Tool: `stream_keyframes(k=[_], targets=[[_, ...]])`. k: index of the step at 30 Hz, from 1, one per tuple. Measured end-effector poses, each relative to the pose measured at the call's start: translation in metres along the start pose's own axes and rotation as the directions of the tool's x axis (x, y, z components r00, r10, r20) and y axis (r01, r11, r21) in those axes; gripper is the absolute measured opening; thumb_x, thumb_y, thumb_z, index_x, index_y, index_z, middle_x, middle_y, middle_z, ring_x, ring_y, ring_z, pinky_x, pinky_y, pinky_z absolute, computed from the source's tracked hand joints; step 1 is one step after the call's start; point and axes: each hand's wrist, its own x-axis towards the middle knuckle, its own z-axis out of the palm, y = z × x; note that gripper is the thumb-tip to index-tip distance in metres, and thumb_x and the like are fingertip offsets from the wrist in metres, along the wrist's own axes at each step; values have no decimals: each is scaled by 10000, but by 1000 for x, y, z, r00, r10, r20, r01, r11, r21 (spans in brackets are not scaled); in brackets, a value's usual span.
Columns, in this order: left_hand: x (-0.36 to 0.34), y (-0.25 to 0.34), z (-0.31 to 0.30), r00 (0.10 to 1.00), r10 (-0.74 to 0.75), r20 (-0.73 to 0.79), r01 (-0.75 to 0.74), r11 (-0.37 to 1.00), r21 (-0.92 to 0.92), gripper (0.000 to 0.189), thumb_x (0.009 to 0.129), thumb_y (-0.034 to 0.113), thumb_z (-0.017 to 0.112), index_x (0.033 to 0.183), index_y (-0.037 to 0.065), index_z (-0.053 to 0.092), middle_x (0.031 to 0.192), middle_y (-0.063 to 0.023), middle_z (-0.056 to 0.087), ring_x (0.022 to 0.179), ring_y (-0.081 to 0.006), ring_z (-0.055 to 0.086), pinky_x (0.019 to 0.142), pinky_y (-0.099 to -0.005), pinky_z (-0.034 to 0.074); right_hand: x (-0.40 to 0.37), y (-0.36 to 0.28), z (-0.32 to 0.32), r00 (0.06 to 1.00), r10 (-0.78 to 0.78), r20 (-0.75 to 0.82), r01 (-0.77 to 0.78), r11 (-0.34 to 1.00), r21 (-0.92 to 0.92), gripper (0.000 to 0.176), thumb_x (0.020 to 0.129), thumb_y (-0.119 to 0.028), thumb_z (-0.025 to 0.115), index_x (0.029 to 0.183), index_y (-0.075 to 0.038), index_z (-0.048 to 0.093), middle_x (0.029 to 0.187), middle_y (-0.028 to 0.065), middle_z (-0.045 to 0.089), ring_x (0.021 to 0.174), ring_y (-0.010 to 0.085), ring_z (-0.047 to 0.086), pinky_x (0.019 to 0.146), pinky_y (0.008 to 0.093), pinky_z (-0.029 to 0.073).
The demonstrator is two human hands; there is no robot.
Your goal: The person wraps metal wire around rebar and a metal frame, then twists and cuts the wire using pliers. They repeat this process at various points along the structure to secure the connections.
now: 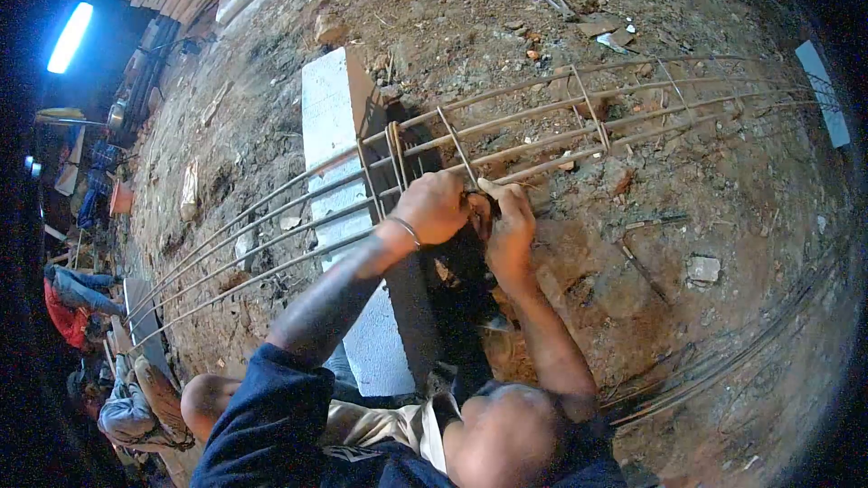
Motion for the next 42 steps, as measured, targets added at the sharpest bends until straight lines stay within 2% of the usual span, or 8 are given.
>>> stream_keyframes(k=[1,3,4,10,12,26,34,42], targets=[[6,-13,12,990,90,-108,-103,987,-124,238,794,192,554,841,-38,594,811,-210,637,727,-306,631,672,-416,500,0,1,-3,991,131,17,-132,987,93,383,680,100,610,1045,-15,597,845,134,566,778,292,574,698,331,459],[12,-6,-7,968,-92,233,212,796,-567,263,820,206,569,890,-43,617,777,-161,637,719,-204,642,636,-339,502,6,4,-3,899,-438,4,421,862,-282,425,662,117,587,1064,-21,593,835,125,555,769,282,559,699,326,454],[15,-9,-3,927,-164,338,367,587,-722,255,836,195,561,899,-46,617,752,-143,633,714,-171,643,621,-315,499,6,4,-3,900,-437,6,421,864,-277,425,662,117,587,1064,-21,593,835,125,555,769,282,559,699,326,454],[-12,-5,4,991,-115,-74,48,802,-595,222,872,111,496,937,-64,615,754,-142,651,677,-169,657,617,-297,502,-1,32,1,997,-81,0,81,996,38,385,691,99,582,1057,-20,589,851,131,564,811,295,569,718,342,455],[-13,1,2,983,-171,-67,83,739,-669,206,854,92,525,940,-71,618,742,-151,653,681,-179,664,612,-293,507,-1,-3,-2,947,-323,-6,312,920,-236,316,728,75,587,1029,-19,596,854,135,569,835,309,574,729,345,457],[-5,19,16,796,-518,-313,387,833,-394,316,703,297,698,863,26,663,937,-198,608,941,-361,563,808,-419,452,2,-18,-5,975,-223,-3,216,946,-243,177,764,-59,639,931,-6,611,857,172,618,828,334,602,749,377,472],[-17,13,18,794,-309,-523,59,896,-441,186,731,191,661,838,42,694,795,-164,657,696,-305,646,644,-345,503,0,-21,10,980,-171,-101,142,959,-245,108,811,-81,622,886,-7,600,806,152,626,781,329,598,712,387,466],[-31,3,24,771,0,-637,-241,926,-291,199,758,96,631,951,68,665,933,-120,663,888,-299,626,775,-359,492,-5,-13,19,978,-102,-181,76,987,-144,134,849,-110,587,904,11,598,883,156,625,840,286,602,748,373,461]])
